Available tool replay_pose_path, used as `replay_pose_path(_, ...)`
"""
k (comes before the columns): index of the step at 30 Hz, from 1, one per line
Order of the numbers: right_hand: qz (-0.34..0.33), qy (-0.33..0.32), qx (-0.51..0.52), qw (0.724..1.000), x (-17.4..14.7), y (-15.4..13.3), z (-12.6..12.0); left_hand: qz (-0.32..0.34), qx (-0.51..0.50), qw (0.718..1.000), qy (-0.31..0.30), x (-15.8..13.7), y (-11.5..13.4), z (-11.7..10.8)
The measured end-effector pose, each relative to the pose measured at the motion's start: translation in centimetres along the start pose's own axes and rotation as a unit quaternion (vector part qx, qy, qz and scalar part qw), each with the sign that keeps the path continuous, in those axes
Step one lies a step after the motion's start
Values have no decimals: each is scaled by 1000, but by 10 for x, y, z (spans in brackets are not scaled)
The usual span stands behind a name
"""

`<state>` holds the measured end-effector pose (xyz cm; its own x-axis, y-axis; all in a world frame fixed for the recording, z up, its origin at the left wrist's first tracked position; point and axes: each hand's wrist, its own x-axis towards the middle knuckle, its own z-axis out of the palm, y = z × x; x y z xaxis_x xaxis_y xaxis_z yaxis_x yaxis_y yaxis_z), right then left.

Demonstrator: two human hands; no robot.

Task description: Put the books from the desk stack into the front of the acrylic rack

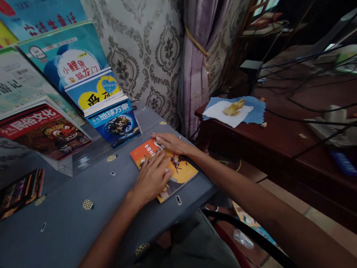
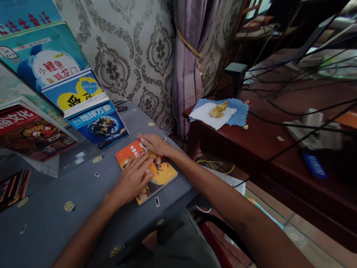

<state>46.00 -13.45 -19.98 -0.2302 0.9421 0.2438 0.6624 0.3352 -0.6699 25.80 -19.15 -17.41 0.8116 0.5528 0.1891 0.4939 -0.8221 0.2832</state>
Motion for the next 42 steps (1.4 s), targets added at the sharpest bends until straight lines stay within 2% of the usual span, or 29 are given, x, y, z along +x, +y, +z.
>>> replay_pose_path(5, 4, -10, 30, 1000, -3, 0, -6, 86, -42, 993, -69, 9, 28, 1)
replay_pose_path(9, 5, -10, 29, 1000, -1, 4, -3, 110, -28, 989, -91, 9, 37, 2)
replay_pose_path(14, 3, 2, 4, 1000, 0, 6, 2, 112, -26, 990, -79, 9, 39, 3)
replay_pose_path(21, -10, 6, -29, 1000, -8, -4, 1, 122, -26, 992, -14, 3, 37, 4)
replay_pose_path(24, -1, -10, -31, 999, -13, -8, 0, 75, -47, 995, 50, -5, 29, 3)
replay_pose_path(27, 4, -31, -66, 997, -28, -15, 0, -23, -23, 993, 115, -17, 13, 5)
replay_pose_path(30, 9, -32, -100, 994, -51, -26, 3, -138, -1, 975, 174, -29, -7, 9)
replay_pose_path(32, 20, -18, -97, 995, -63, -32, 5, -188, -9, 964, 189, -36, -19, 12)
replay_pose_path(36, 34, 0, -73, 997, -73, -35, 9, -214, -26, 962, 169, -41, -29, 16)
replay_pose_path(42, 8, 19, -75, 997, -72, -27, 12, -208, -30, 960, 185, -39, -29, 23)
